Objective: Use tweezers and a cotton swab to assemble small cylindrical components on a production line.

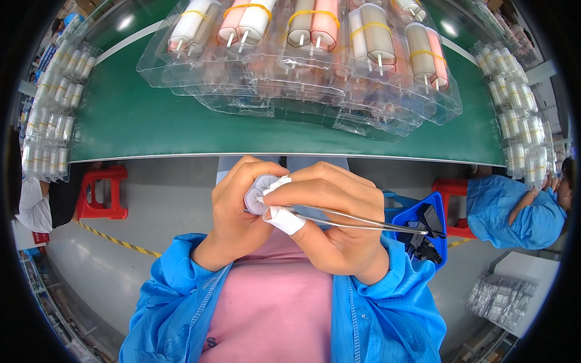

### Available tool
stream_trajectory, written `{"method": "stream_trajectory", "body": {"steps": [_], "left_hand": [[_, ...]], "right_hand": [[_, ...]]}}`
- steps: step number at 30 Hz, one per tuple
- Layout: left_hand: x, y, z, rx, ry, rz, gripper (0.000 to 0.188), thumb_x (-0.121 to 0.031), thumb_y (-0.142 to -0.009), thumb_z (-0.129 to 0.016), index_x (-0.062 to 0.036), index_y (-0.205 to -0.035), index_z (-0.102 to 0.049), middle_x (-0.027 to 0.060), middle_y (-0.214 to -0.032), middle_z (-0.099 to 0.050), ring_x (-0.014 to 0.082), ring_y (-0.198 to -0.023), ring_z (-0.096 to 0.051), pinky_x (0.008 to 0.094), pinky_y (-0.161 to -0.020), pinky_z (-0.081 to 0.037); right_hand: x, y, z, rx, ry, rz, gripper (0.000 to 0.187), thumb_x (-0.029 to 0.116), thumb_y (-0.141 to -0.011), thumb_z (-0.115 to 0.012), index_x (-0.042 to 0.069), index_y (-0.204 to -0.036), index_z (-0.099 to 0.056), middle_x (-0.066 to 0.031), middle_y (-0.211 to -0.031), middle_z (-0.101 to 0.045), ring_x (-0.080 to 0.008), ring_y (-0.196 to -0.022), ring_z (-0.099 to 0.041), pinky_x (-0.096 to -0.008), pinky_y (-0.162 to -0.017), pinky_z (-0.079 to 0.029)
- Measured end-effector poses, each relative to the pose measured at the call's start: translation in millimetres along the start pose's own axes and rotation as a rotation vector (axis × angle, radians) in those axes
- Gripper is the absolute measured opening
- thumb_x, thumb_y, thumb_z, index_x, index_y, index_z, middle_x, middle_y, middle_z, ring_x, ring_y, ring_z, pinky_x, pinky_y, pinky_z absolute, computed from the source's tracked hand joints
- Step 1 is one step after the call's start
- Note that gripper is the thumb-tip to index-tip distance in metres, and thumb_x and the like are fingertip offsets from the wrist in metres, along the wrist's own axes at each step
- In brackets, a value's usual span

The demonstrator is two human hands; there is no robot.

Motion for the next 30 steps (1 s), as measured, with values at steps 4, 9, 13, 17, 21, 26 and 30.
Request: {"method": "stream_trajectory", "body": {"steps": [4,9,13,17,21,26,30], "left_hand": [[-4,0,1,-0.022,-0.079,-0.049,0.043,0.003,-0.060,-0.073,-0.0049,-0.100,-0.059,0.0103,-0.083,-0.058,0.0304,-0.071,-0.058,0.0381,-0.060,-0.045],[-8,-1,1,-0.026,-0.209,-0.102,0.042,0.001,-0.060,-0.073,-0.0047,-0.099,-0.059,0.0092,-0.082,-0.057,0.0289,-0.070,-0.057,0.0379,-0.059,-0.043],[-10,1,0,-0.023,-0.314,-0.144,0.042,0.000,-0.060,-0.073,-0.0043,-0.099,-0.059,0.0090,-0.081,-0.057,0.0281,-0.071,-0.056,0.0380,-0.060,-0.042],[-8,1,0,-0.007,-0.275,-0.132,0.044,0.001,-0.062,-0.073,-0.0031,-0.103,-0.057,0.0111,-0.086,-0.056,0.0300,-0.075,-0.056,0.0358,-0.063,-0.043],[-1,0,1,-0.023,0.067,-0.010,0.048,0.000,-0.067,-0.073,-0.0024,-0.111,-0.054,0.0119,-0.096,-0.058,0.0304,-0.085,-0.057,0.0340,-0.069,-0.044],[-4,0,-1,0.100,-0.169,-0.077,0.051,0.003,-0.069,-0.073,-0.0019,-0.113,-0.048,0.0128,-0.109,-0.060,0.0281,-0.097,-0.059,0.0332,-0.075,-0.049],[12,8,-9,0.053,0.277,0.182,0.047,0.004,-0.072,-0.075,-0.0018,-0.109,-0.045,0.0122,-0.103,-0.062,0.0216,-0.090,-0.064,0.0281,-0.065,-0.054]], "right_hand": [[2,-1,0,0.006,0.004,0.001,0.017,0.002,-0.069,-0.075,0.002,-0.085,-0.072,-0.0109,-0.082,-0.070,-0.0211,-0.071,-0.068,-0.0277,-0.062,-0.052],[5,-3,1,0.016,0.053,0.008,0.016,0.001,-0.068,-0.074,0.002,-0.084,-0.072,-0.0105,-0.079,-0.069,-0.0213,-0.068,-0.067,-0.0272,-0.060,-0.052],[8,-4,0,0.043,0.118,0.038,0.016,0.000,-0.068,-0.073,0.003,-0.083,-0.071,-0.0104,-0.078,-0.068,-0.0222,-0.067,-0.066,-0.0274,-0.059,-0.051],[9,-3,-2,0.061,0.155,0.066,0.016,0.000,-0.069,-0.073,0.002,-0.085,-0.070,-0.0115,-0.079,-0.068,-0.0228,-0.067,-0.065,-0.0277,-0.060,-0.051],[-1,3,6,-0.075,-0.071,-0.019,0.019,0.000,-0.072,-0.072,-0.001,-0.090,-0.069,-0.0135,-0.083,-0.067,-0.0216,-0.071,-0.065,-0.0275,-0.063,-0.051],[-5,7,7,-0.060,-0.054,0.019,0.021,-0.001,-0.074,-0.072,-0.002,-0.094,-0.068,-0.0144,-0.085,-0.067,-0.0201,-0.074,-0.065,-0.0268,-0.066,-0.051],[-8,10,6,-0.071,-0.117,-0.011,0.019,0.000,-0.074,-0.073,-0.002,-0.092,-0.069,-0.0146,-0.084,-0.068,-0.0203,-0.074,-0.066,-0.0276,-0.066,-0.051]]}}
Point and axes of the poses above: each hand's wrist, its own y-axis away from the middle knuckle, its own z-axis out of the back of the hand, x = y × z, the point moved 7 cm from there along -y, towards the middle knuckle
